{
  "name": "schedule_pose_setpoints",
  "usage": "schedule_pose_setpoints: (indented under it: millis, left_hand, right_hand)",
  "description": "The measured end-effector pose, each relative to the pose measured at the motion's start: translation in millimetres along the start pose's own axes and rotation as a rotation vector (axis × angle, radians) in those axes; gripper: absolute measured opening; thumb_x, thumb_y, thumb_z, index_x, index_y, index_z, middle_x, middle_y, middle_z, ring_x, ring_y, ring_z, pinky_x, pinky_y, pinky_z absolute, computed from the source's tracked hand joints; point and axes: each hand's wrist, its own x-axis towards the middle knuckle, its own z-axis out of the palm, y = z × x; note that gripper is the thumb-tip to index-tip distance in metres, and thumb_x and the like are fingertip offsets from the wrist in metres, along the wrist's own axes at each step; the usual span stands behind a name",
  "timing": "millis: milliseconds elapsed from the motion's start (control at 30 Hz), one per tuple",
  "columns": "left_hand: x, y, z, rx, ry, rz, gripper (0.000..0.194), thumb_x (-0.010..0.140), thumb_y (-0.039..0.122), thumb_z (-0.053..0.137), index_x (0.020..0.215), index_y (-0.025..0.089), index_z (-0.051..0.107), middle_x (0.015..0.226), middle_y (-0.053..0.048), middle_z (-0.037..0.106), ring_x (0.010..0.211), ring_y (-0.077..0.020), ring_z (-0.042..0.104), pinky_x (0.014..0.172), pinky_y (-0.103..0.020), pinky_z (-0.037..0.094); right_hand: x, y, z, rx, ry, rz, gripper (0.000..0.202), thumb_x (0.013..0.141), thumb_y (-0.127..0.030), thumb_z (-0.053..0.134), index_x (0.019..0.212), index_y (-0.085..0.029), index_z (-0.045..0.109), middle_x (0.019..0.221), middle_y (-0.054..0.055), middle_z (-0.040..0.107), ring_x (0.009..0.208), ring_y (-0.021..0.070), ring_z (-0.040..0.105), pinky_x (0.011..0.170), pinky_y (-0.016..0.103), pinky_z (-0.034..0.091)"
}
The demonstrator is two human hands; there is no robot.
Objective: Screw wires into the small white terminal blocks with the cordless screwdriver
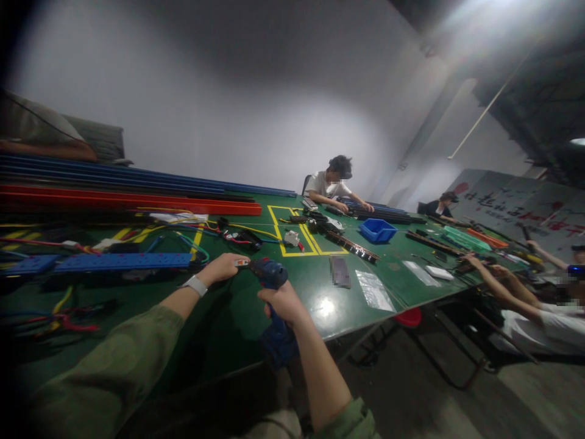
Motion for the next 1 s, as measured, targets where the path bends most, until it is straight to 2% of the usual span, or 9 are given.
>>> schedule_pose_setpoints:
  millis: [200,500,733,1000]
  left_hand:
    - [1.4,-3.1,2.8,0.016,0.029,0.034,0.06,0.065,0.004,0.05,0.118,0.026,0.069,0.114,-0.002,0.072,0.107,-0.0186,0.064,0.096,-0.023,0.043]
    - [-2.5,6.4,-3.6,-0.013,0.013,0.009,0.052,0.067,0.006,0.052,0.112,0.024,0.072,0.109,-0.002,0.073,0.107,-0.022,0.065,0.093,-0.023,0.045]
    - [-2.8,4.9,-3.2,-0.019,0.011,0.015,0.052,0.067,0.008,0.051,0.112,0.024,0.072,0.107,-0.002,0.074,0.106,-0.0215,0.065,0.091,-0.023,0.046]
    - [2.5,-6.3,3.2,0.018,0.013,0.038,0.059,0.065,0.005,0.049,0.116,0.027,0.069,0.112,-0.002,0.072,0.102,-0.0189,0.066,0.091,-0.023,0.045]
  right_hand:
    - [-1.0,-1.6,0.1,-0.022,0.019,0.012,0.017,0.072,-0.022,0.062,0.087,-0.017,0.054,0.042,-0.009,0.045,0.038,0.0102,0.046,0.042,0.02,0.033]
    - [-0.9,-1.9,-0.4,-0.01,-0.006,0.013,0.015,0.073,-0.02,0.06,0.085,-0.018,0.053,0.041,-0.009,0.045,0.036,0.01,0.045,0.041,0.021,0.032]
    - [-0.8,-0.7,-0.4,-0.005,0.003,0.013,0.017,0.073,-0.021,0.06,0.089,-0.017,0.054,0.042,-0.008,0.046,0.037,0.0103,0.046,0.042,0.02,0.032]
    - [-1.1,-4.4,-1.1,-0.03,-0.029,0.042,0.006,0.073,-0.02,0.057,0.072,-0.018,0.052,0.041,-0.006,0.047,0.037,0.0092,0.044,0.044,0.021,0.034]
